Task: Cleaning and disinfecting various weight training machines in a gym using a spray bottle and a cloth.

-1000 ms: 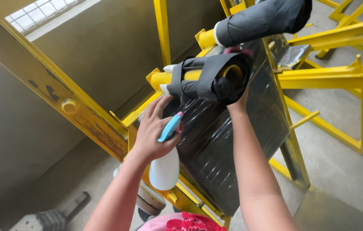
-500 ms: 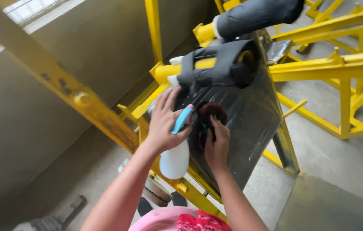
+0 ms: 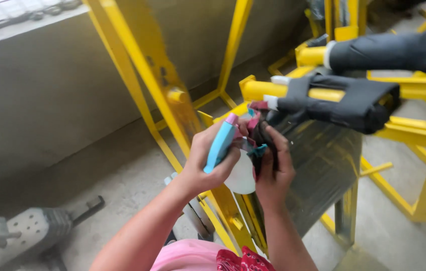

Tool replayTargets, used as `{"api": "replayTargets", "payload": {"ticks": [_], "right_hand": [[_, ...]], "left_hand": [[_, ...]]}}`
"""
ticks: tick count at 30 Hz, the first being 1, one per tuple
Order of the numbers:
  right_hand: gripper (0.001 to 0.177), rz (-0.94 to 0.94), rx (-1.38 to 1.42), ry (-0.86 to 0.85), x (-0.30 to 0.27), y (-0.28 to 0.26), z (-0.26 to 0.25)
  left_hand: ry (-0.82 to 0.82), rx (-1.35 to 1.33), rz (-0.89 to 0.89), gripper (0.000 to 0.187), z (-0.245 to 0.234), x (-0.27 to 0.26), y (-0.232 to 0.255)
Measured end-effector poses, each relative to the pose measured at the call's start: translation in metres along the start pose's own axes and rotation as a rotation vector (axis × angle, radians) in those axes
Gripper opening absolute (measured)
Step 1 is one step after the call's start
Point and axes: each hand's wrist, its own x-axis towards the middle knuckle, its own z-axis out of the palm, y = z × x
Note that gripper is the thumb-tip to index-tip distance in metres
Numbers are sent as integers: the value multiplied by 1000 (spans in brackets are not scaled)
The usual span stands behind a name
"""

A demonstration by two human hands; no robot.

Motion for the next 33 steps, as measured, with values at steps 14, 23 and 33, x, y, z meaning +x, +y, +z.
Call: {"api": "replayTargets", "payload": {"ticks": [14,23,33], "right_hand": [[31,-460,-127,-243,77,-51,150],[32,-663,-396,-209,111,-63,167],[30,-528,-250,-233,119,-42,173]], "left_hand": [[357,527,-83,16,-133,2,58],[311,619,-67,19,-174,26,36],[182,701,8,48,-180,54,4]]}}
